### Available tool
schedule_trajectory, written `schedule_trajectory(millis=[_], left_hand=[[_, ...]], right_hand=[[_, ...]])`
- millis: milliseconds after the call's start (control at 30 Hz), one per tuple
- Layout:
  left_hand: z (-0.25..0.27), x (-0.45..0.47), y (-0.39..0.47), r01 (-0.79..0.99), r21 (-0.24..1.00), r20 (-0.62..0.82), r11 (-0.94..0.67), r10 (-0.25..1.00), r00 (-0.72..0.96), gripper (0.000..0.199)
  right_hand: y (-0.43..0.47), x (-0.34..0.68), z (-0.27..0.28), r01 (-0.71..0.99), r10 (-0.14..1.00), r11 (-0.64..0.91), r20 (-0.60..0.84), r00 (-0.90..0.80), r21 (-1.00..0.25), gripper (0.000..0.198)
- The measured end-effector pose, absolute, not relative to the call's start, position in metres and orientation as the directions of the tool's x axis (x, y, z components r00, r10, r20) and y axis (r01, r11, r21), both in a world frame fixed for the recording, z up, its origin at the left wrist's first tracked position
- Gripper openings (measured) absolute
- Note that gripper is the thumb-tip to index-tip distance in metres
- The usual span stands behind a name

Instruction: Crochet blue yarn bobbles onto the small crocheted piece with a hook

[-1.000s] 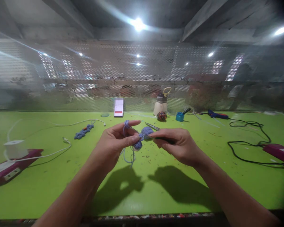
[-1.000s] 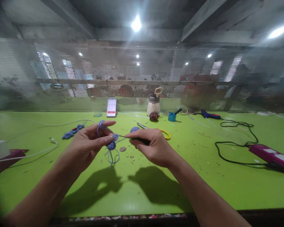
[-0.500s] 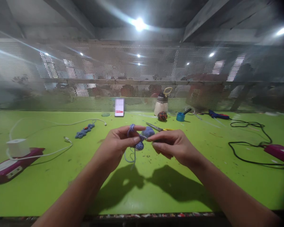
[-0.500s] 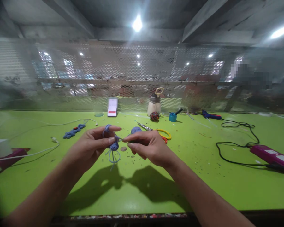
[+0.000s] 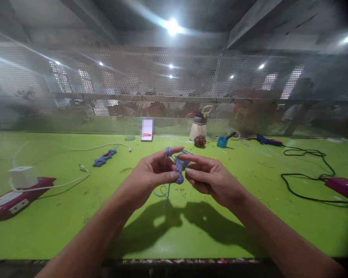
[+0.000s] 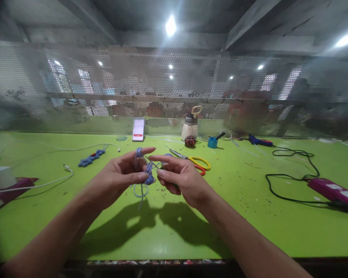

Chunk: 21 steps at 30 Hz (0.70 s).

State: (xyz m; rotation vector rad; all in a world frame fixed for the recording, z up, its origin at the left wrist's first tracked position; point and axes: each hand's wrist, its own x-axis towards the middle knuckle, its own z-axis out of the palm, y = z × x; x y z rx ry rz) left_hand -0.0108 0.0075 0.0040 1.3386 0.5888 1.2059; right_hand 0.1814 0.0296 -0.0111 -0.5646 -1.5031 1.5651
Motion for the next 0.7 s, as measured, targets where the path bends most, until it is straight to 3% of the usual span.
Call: schedule_trajectory(millis=[533, 700], left_hand=[[0.0075, -0.0105, 0.0037, -0.457, 0.888, 0.205, -0.053, 0.935, 0.29, 0.046], [0.0048, -0.011, 0.006, -0.459, 0.886, 0.185, -0.057, 0.953, 0.24, 0.037]], right_hand=[[0.0308, 0.1859, -0.008, -0.308, 0.817, 0.076, 0.236, -0.526, -0.948, 0.027], [0.0307, 0.1855, -0.0086, -0.308, 0.82, 0.072, 0.232, -0.523, -0.949, 0.027]])
